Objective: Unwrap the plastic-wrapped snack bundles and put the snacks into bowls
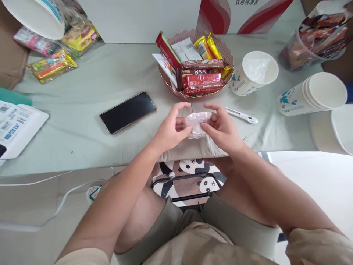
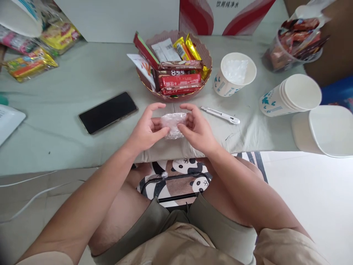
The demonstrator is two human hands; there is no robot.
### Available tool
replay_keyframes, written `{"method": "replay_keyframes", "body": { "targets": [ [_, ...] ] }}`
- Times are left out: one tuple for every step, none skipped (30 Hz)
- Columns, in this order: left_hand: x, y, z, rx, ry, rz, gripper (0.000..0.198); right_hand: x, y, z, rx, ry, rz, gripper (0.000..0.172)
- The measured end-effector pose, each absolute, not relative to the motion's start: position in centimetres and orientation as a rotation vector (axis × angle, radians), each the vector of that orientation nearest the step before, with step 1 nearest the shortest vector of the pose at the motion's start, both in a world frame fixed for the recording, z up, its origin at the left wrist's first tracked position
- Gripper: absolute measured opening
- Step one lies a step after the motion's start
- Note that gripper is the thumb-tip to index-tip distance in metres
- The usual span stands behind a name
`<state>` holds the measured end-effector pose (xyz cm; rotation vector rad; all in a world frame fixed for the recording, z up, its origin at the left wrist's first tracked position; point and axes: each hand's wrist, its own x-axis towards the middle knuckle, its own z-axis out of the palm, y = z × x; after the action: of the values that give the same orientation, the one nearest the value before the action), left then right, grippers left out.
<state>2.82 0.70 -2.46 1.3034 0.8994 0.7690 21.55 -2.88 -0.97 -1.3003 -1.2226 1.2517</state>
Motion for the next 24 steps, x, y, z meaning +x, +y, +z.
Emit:
{"method": "replay_keyframes", "body": {
  "targets": [
    [2.8, 0.8, -2.4, 1.292, 0.905, 0.791, 0.059, 22.2, -2.8, -0.4, -1.314, -1.204, 1.179, 0.045],
    [2.7, 0.9, -2.2, 1.290, 0.911, 0.816, 0.052, 23.1, -2.6, 0.2, -1.330, -1.169, 1.088, 0.043],
    [2.6, 1.2, -2.0, 1.307, 0.922, 0.859, 0.043, 24.4, -2.2, 0.9, -1.341, -1.124, 0.990, 0.041],
    [2.3, 1.5, -1.8, 1.348, 0.946, 0.917, 0.033, 25.8, -1.5, 1.7, -1.352, -1.080, 0.876, 0.039],
    [1.9, 1.9, -1.5, 1.414, 0.990, 0.985, 0.023, 27.4, -0.7, 2.6, -1.359, -1.042, 0.759, 0.038],
    [1.4, 2.4, -1.2, 1.501, 1.052, 1.065, 0.014, 29.1, 0.4, 3.5, -1.371, -1.017, 0.645, 0.037],
    [0.9, 3.0, -0.9, 1.600, 1.143, 1.123, 0.008, 30.8, 1.7, 4.4, -1.407, -1.022, 0.489, 0.037],
    [0.3, 3.6, -0.6, 1.701, 1.257, 1.151, 0.007, 32.3, 3.0, 5.2, -1.469, -1.054, 0.354, 0.036],
    [-0.4, 4.2, -0.3, 1.790, 1.369, 1.144, 0.006, 33.6, 4.4, 5.9, -1.580, -1.063, 0.272, 0.033],
    [-1.1, 4.7, -0.1, 1.860, 1.478, 1.097, 0.005, 34.6, 5.7, 6.4, -1.716, -1.077, 0.226, 0.027],
    [-1.7, 5.2, 0.1, 1.931, 1.574, 1.018, 0.010, 35.3, 6.9, 6.7, -1.870, -1.121, 0.207, 0.022],
    [-2.4, 5.6, 0.2, 1.993, 1.661, 0.913, 0.018, 35.7, 8.0, 6.9, -2.016, -1.204, 0.221, 0.020],
    [-3.0, 5.8, 0.2, 2.044, 1.734, 0.790, 0.026, 35.9, 8.8, 6.8, -2.145, -1.304, 0.242, 0.022],
    [-3.6, 5.9, 0.3, 2.083, 1.791, 0.658, 0.036, 35.9, 9.5, 6.6, -2.239, -1.421, 0.255, 0.027],
    [-4.1, 5.8, 0.3, 2.109, 1.830, 0.524, 0.044, 35.9, 10.1, 6.2, -2.292, -1.531, 0.253, 0.033],
    [-4.6, 5.8, 0.3, 2.122, 1.848, 0.401, 0.053, 35.8, 10.5, 5.9, -2.319, -1.602, 0.241, 0.037],
    [-5.1, 5.6, 0.3, 2.121, 1.853, 0.297, 0.060, 35.8, 10.9, 5.5, -2.332, -1.637, 0.229, 0.037],
    [-5.4, 5.5, 0.3, 2.112, 1.848, 0.220, 0.066, 35.8, 11.3, 5.1, -2.339, -1.643, 0.218, 0.033],
    [-5.7, 5.3, 0.3, 2.102, 1.839, 0.174, 0.070, 35.9, 11.6, 4.7, -2.347, -1.629, 0.228, 0.026],
    [-5.9, 5.2, 0.2, 2.095, 1.828, 0.159, 0.072, 36.1, 12.0, 4.4, -2.359, -1.603, 0.265, 0.020],
    [-6.0, 5.1, 0.2, 2.090, 1.825, 0.175, 0.072, 36.2, 12.5, 4.0, -2.368, -1.568, 0.310, 0.021],
    [-5.9, 5.1, 0.0, 2.090, 1.827, 0.211, 0.071, 36.3, 13.0, 3.7, -2.363, -1.535, 0.359, 0.026],
    [-5.9, 5.1, -0.2, 2.093, 1.834, 0.258, 0.067, 36.5, 13.5, 3.4, -2.337, -1.499, 0.407, 0.029],
    [-5.8, 5.1, -0.4, 2.094, 1.845, 0.312, 0.063, 36.6, 14.0, 3.1, -2.291, -1.456, 0.454, 0.032]
  ]
}}
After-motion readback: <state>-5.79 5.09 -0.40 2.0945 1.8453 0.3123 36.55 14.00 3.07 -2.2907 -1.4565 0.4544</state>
